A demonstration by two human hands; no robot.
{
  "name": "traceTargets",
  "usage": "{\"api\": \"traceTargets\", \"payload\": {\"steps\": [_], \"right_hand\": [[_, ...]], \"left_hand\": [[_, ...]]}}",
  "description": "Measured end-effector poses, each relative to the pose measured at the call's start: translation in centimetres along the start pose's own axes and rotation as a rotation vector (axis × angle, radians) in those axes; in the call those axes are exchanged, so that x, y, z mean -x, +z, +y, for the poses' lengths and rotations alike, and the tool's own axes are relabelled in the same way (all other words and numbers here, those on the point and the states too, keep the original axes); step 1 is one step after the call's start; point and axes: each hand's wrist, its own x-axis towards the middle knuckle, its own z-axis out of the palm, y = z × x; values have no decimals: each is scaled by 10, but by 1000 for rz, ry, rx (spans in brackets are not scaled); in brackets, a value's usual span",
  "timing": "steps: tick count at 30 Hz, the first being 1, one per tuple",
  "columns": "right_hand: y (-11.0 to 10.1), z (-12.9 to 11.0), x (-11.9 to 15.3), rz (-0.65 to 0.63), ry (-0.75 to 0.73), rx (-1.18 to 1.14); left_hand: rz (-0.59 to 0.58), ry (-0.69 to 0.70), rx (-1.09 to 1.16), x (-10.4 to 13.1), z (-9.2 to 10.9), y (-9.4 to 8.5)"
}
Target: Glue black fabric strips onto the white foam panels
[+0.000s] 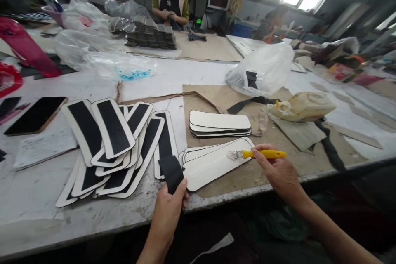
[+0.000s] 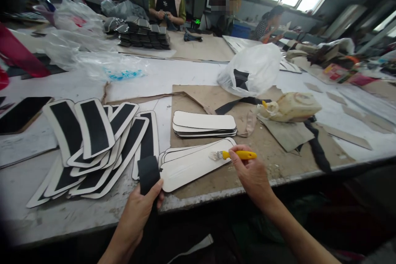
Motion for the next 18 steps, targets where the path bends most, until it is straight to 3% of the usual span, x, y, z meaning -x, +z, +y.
{"api": "traceTargets", "payload": {"steps": [6,11,18], "right_hand": [[-19,11,-6,101,-149,170],[-22,9,-4,135,-394,230],[3,-9,24,-135,-585,195]], "left_hand": [[35,-23,9,0,0,3],[53,-11,-25,2,1,6],[78,-44,-16,3,2,9]]}}
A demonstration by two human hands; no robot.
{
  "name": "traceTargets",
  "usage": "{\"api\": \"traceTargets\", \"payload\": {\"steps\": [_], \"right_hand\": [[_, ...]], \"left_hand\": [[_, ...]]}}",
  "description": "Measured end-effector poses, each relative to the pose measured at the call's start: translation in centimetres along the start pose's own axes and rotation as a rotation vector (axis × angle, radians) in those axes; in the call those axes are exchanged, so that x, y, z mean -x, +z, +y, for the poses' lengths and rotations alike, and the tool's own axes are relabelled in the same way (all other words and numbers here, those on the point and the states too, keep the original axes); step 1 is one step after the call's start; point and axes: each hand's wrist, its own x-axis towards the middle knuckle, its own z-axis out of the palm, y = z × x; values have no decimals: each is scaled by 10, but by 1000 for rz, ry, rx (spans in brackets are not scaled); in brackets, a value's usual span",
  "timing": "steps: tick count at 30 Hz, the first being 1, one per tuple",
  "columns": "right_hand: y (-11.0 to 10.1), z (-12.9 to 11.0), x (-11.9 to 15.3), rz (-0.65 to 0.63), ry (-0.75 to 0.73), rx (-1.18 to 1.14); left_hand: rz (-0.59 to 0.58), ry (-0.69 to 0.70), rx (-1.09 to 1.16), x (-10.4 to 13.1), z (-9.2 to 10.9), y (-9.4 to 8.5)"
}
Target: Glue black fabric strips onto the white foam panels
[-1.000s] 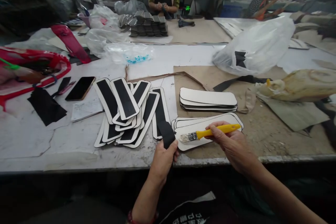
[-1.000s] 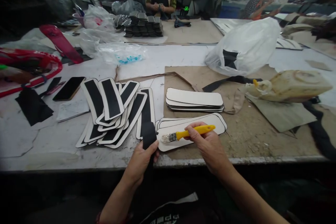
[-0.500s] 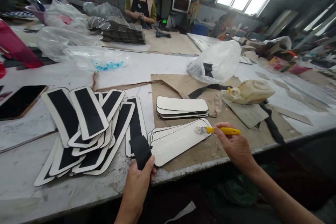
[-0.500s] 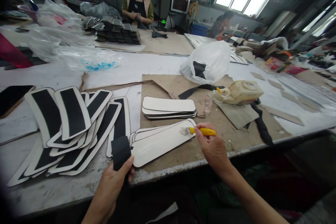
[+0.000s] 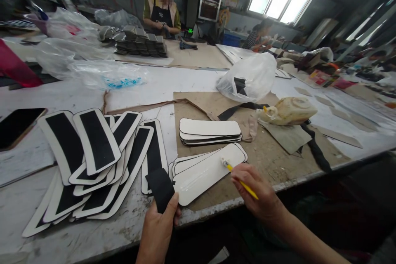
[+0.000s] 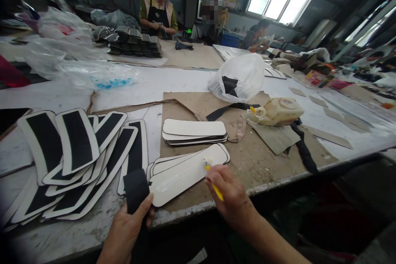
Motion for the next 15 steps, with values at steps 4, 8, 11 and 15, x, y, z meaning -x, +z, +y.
{"api": "traceTargets", "payload": {"steps": [4,8,11,15], "right_hand": [[-8,3,-1,23,-28,18],[-8,17,2,12,-27,138],[6,2,6,-38,-31,0],[23,-39,4,30,92,-330]], "left_hand": [[-19,12,-3,-1,-3,-1],[-36,33,-6,-2,-7,-2],[-45,41,-14,-1,-8,-3],[-62,54,-31,1,-6,-4]]}}
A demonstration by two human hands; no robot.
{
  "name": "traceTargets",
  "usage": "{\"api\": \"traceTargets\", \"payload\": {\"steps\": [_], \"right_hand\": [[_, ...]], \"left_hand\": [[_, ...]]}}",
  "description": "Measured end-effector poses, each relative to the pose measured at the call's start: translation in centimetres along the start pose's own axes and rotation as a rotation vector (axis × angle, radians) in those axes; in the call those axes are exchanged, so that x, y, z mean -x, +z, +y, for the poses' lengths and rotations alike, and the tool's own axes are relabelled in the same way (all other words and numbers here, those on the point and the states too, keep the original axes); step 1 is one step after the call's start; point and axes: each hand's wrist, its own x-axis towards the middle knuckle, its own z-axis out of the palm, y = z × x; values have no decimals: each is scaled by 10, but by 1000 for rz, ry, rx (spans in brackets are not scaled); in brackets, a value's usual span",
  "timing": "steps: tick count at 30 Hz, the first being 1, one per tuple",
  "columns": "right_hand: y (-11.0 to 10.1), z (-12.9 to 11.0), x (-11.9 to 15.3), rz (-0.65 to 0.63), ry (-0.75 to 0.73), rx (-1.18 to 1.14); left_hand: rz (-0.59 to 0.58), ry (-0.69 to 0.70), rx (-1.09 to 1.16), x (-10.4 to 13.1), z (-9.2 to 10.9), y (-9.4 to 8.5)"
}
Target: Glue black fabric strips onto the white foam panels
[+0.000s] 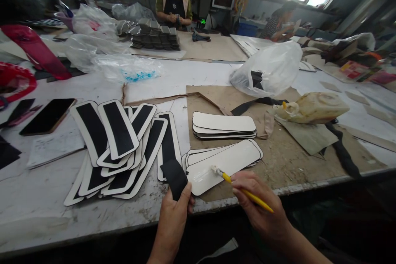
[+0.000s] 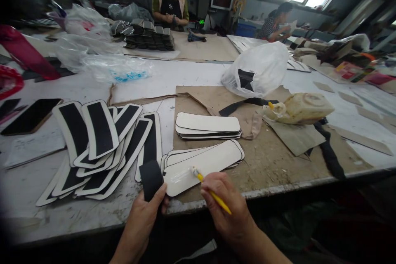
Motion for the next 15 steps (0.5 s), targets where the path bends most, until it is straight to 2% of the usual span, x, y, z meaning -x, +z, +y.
{"api": "traceTargets", "payload": {"steps": [3,6,8,11,15], "right_hand": [[14,-13,-6,90,188,-187],[14,-3,-9,125,325,-199],[3,13,-8,157,350,-104],[-26,34,-5,235,327,106],[-61,33,-8,301,257,327]], "left_hand": [[2,14,-17,1,0,0],[0,5,1,1,0,0],[6,-2,25,2,2,1],[21,-3,58,5,5,3],[12,-15,87,5,7,3]]}}
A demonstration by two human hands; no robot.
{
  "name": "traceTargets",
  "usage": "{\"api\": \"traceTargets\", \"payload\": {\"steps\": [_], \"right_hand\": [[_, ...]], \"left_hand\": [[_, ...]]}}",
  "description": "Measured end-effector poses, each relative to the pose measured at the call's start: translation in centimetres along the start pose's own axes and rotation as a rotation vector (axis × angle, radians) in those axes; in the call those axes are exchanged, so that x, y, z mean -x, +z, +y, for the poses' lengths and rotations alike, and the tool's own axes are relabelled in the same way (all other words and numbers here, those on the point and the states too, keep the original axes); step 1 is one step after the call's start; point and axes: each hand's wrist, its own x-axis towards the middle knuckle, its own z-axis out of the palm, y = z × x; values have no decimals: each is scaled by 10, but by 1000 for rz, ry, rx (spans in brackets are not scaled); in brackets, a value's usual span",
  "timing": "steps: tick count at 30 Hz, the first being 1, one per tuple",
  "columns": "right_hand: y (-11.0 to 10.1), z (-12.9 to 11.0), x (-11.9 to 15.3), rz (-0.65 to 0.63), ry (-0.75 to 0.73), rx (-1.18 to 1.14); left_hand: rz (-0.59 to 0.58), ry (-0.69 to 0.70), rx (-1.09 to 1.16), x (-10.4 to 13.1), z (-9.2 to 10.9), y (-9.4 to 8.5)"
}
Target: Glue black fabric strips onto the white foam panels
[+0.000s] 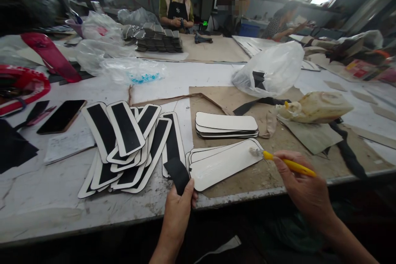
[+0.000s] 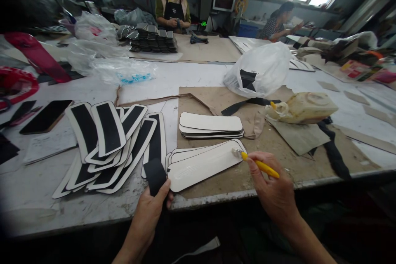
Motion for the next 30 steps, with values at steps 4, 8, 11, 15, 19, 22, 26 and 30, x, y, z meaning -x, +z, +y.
{"api": "traceTargets", "payload": {"steps": [4,8,11,15,19,22,26,30], "right_hand": [[-13,-23,-4,-59,-45,-36],[-4,-51,-5,-246,-103,-219],[16,-71,-5,-513,-51,-296],[46,-96,1,-906,195,-654],[57,-106,17,-952,546,-914],[52,-100,26,-788,582,-840],[37,-81,20,-575,606,-683],[18,-55,-8,-476,566,-768]], "left_hand": [[118,52,-52,2,0,-6],[138,145,-17,20,7,-9],[42,168,77,42,16,-2],[-17,187,89,63,23,10],[-82,178,97,69,17,17],[-119,189,52,68,3,21],[-254,196,-10,71,-17,28],[-103,161,-30,76,-28,17]]}}
